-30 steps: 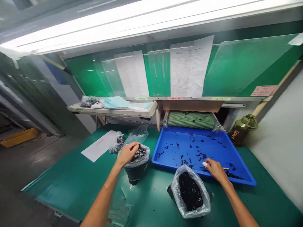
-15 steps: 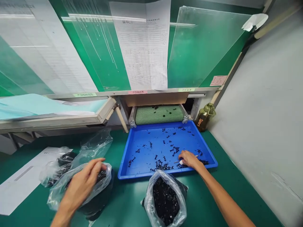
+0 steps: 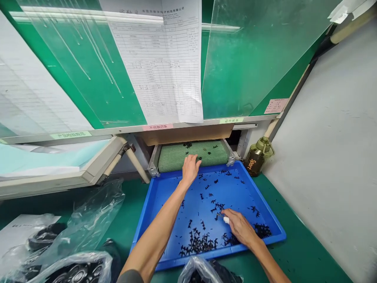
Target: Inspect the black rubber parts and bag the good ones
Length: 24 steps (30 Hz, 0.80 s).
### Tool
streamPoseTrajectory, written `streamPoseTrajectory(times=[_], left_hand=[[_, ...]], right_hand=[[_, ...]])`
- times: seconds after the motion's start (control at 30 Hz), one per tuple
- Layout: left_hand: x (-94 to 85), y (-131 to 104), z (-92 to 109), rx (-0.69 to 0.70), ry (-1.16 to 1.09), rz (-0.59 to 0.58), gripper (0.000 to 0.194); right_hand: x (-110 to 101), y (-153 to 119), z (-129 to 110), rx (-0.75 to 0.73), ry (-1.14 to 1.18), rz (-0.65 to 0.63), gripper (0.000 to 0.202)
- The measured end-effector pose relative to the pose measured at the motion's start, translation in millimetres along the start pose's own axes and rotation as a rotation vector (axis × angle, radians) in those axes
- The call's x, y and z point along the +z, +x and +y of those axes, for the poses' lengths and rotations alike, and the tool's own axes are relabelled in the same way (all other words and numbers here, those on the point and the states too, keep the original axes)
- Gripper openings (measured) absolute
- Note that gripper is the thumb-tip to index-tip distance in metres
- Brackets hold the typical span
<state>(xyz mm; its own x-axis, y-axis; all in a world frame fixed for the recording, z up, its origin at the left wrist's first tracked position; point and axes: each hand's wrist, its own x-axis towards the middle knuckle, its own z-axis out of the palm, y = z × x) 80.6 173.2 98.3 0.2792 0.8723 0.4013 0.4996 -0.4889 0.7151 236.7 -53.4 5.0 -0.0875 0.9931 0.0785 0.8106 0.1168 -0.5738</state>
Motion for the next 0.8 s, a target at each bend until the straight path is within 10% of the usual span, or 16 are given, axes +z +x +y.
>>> streamPoseTrajectory(times=[0.2, 0.4, 0.57, 0.8], left_hand=[[13.7, 15, -1, -0.057, -0.179, 0.012, 0.016], [-0.9, -67, 20, -0.221, -0.515, -0.097, 0.033], [-22.9, -133, 48, -0.627, -1.159, -0.152, 0.027], [-39.9, -183, 76, -0.641, -1.347, -0.086, 0.022]], right_hand=[[-9, 10, 1, 0.048, 0.219, 0.164, 0.033], [-28, 20, -27, 0.087, 0.330, 0.403, 0.031], [-42, 11, -72, 0.069, 0.482, 0.358, 0.029], [-52, -24, -117, -0.079, 0.290, 0.413, 0.027]])
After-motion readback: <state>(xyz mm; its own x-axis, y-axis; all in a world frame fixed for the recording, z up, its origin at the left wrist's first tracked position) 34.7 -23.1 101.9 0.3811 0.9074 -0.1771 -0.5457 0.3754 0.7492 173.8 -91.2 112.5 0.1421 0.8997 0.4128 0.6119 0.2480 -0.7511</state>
